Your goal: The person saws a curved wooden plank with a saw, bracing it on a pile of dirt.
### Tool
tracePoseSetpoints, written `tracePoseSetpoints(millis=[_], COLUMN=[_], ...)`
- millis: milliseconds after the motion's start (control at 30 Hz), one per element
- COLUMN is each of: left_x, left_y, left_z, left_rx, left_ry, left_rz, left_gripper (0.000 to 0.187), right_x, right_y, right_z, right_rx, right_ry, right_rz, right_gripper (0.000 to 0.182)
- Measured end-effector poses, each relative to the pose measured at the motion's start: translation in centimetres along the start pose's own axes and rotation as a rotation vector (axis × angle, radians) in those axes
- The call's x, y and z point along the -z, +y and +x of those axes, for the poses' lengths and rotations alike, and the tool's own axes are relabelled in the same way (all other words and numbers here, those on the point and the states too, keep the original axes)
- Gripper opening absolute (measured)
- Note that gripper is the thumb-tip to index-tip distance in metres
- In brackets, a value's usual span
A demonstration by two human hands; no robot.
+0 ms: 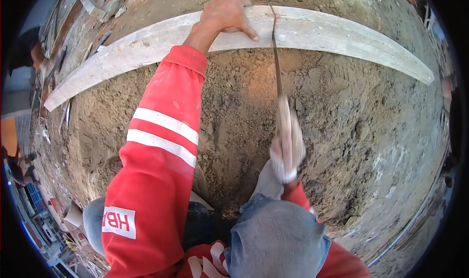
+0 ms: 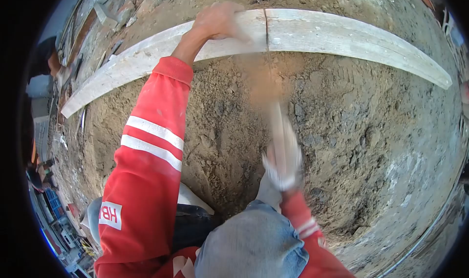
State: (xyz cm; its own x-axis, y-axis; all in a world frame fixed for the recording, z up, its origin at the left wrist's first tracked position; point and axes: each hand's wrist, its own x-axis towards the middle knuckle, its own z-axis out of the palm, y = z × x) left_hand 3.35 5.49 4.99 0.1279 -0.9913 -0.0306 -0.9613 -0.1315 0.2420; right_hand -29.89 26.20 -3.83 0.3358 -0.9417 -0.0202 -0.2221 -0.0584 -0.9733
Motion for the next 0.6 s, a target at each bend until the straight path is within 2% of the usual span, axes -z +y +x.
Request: tracePoseSetpoints(millis=[67, 100, 167, 200, 233, 267, 300, 333, 367, 433, 467, 500, 533, 567, 600], left_x=[-0.3, -0.3, 0.3, 0.4, 0.2, 0.3, 0.8, 1.2, 1.0, 0.2, 0.2, 0.4, 0.2, 0.2, 0.3], left_y=[-0.1, 0.0, 0.3, 0.2, 0.2, 0.6, 1.0, 1.0, 0.6, 0.0, 0.1, 0.2, 0.1, -0.3, -0.5], left_z=[0.1, 0.2, 0.8, 0.8, 0.5, 0.4, 0.3, 0.0, -0.1, 0.1, -0.1, 0.2, 0.1, 0.3, 0.7], left_rx=[-0.002, 0.011, 0.000, 0.007, 0.017, 0.008, 0.034, 0.067, 0.068, 0.001, 0.005, -0.005, -0.006, 0.007, -0.008], left_ry=[-0.050, -0.061, -0.054, -0.045, -0.045, -0.047, -0.093, -0.141, -0.144, -0.020, -0.024, -0.014, -0.012, -0.016, -0.048], left_rz=[-0.015, -0.017, -0.011, -0.005, -0.006, -0.010, -0.021, -0.025, -0.016, 0.006, 0.004, 0.006, 0.005, 0.004, -0.008], left_gripper=[0.109, 0.110, 0.111, 0.112, 0.112, 0.112, 0.113, 0.113, 0.113, 0.112, 0.112, 0.112, 0.112, 0.112, 0.102], right_x=[2.8, 2.4, 1.4, 0.6, -1.5, -2.9, -4.3, -4.5, -4.2, -2.9, -2.1, -2.1, -0.9, 0.3, 1.9], right_y=[0.0, -0.1, -0.2, -1.7, -0.6, 1.8, 2.2, 0.4, -0.1, -1.1, -3.8, -1.1, -1.7, -0.2, -1.3], right_z=[-5.5, -5.6, -3.8, 1.3, 5.8, 9.7, 13.6, 15.0, 14.7, 13.7, 11.0, 7.3, 4.0, -0.1, -2.4], right_rx=[0.238, 0.228, -0.117, 0.271, 0.396, 0.424, 0.380, 0.404, 0.401, 0.724, 0.610, 0.227, 0.345, 0.079, 0.176], right_ry=[-0.048, -0.048, -0.025, -0.042, 0.068, 0.148, 0.139, 0.210, 0.212, 0.272, 0.169, 0.084, 0.078, -0.020, -0.066], right_rz=[-0.466, -0.460, -0.066, -0.376, -0.264, -0.347, -0.212, 0.004, 0.013, -0.339, -0.395, -0.249, -0.467, -0.016, -0.337], right_gripper=[0.064, 0.064, 0.066, 0.069, 0.072, 0.072, 0.071, 0.047, 0.047, 0.047, 0.068, 0.067, 0.067, 0.066, 0.066])
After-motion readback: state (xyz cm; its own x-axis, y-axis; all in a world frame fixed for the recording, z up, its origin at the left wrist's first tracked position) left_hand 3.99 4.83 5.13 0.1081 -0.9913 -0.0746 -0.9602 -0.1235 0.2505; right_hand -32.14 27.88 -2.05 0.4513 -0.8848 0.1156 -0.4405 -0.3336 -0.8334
